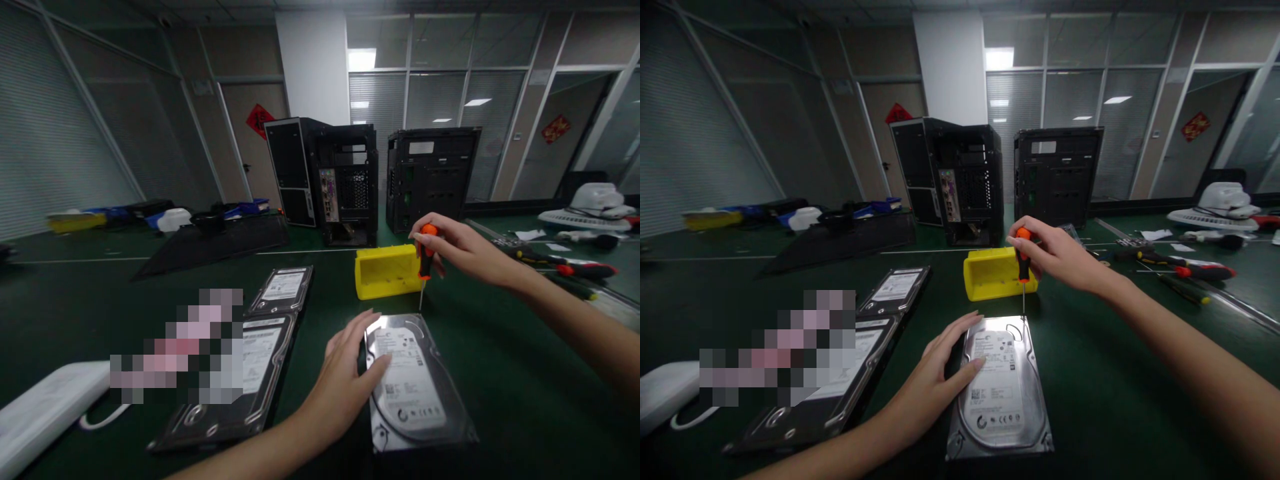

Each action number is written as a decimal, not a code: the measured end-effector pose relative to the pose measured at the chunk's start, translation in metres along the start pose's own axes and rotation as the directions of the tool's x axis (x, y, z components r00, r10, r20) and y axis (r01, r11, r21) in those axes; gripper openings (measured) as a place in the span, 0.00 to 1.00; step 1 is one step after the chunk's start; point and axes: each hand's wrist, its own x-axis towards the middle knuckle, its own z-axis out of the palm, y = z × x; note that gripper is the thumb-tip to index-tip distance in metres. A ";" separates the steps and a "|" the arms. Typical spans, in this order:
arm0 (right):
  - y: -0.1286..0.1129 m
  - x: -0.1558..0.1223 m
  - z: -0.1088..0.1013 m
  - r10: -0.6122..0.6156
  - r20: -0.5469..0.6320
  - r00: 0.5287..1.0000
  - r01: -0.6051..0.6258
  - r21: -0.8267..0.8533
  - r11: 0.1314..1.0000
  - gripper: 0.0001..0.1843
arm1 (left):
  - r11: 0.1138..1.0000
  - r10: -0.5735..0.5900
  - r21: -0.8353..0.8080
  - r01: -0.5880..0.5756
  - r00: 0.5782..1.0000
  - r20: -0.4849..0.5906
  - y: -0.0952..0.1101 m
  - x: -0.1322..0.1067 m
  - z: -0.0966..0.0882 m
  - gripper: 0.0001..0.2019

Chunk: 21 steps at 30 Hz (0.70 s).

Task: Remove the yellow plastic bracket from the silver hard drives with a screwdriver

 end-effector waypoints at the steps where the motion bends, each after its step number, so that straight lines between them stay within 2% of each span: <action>1: 0.000 0.000 0.000 -0.004 -0.001 1.000 0.004 0.001 1.000 0.15 | 1.000 -0.004 -0.001 0.004 1.000 0.001 0.000 0.000 0.000 0.24; 21: 0.006 0.004 0.008 -0.008 -0.011 1.000 0.009 0.152 0.988 0.10 | 1.000 -0.007 0.017 0.007 1.000 0.012 0.000 0.000 0.001 0.24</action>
